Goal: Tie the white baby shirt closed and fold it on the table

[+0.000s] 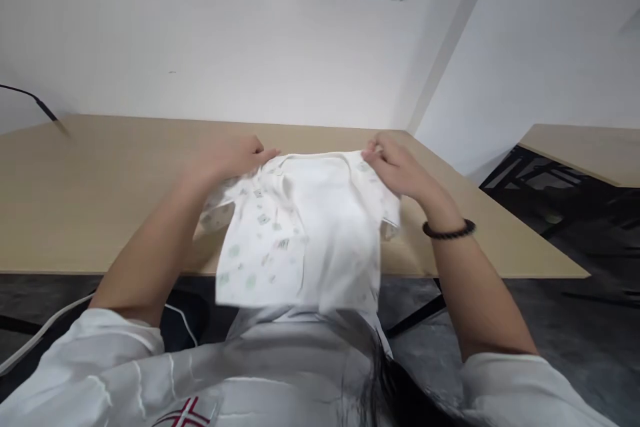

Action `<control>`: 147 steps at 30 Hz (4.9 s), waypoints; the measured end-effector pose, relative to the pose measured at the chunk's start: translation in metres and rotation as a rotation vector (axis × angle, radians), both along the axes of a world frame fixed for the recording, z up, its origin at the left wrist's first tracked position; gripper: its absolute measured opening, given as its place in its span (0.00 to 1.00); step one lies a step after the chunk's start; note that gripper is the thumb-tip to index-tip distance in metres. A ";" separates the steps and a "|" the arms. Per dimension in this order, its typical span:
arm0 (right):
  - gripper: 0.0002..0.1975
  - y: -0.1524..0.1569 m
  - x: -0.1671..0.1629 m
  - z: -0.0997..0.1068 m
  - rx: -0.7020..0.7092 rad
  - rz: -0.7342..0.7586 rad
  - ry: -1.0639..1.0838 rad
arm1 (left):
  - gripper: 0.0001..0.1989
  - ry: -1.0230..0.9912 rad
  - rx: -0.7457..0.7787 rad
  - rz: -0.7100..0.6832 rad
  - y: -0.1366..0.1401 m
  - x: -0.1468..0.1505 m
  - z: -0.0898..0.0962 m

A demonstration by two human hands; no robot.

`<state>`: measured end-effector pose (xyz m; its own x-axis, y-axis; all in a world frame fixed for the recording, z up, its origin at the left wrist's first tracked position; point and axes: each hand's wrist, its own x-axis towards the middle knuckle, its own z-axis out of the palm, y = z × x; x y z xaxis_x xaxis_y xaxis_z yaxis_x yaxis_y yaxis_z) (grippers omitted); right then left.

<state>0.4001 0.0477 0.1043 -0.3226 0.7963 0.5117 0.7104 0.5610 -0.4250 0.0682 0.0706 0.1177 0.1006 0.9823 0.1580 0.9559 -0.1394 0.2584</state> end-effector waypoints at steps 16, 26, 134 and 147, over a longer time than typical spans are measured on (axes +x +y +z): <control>0.05 0.090 0.036 -0.091 -0.370 -0.163 -0.309 | 0.27 0.180 -0.456 -0.087 0.081 -0.084 -0.076; 0.20 0.071 -0.053 -0.059 -0.484 0.078 -0.460 | 0.29 0.329 -0.076 0.280 0.064 -0.052 -0.054; 0.07 0.068 -0.069 -0.082 -0.911 0.278 0.035 | 0.16 -0.517 -0.315 -0.562 0.027 0.049 -0.112; 0.06 0.063 -0.072 -0.080 -0.927 0.278 0.067 | 0.10 -0.581 -0.406 -0.581 0.034 0.047 -0.118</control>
<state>0.3285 0.1103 0.0248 -0.5529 0.7929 -0.2562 0.5611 0.1270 -0.8179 0.1152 0.1046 -0.0002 0.6094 0.7928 -0.0083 0.4682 -0.3513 0.8108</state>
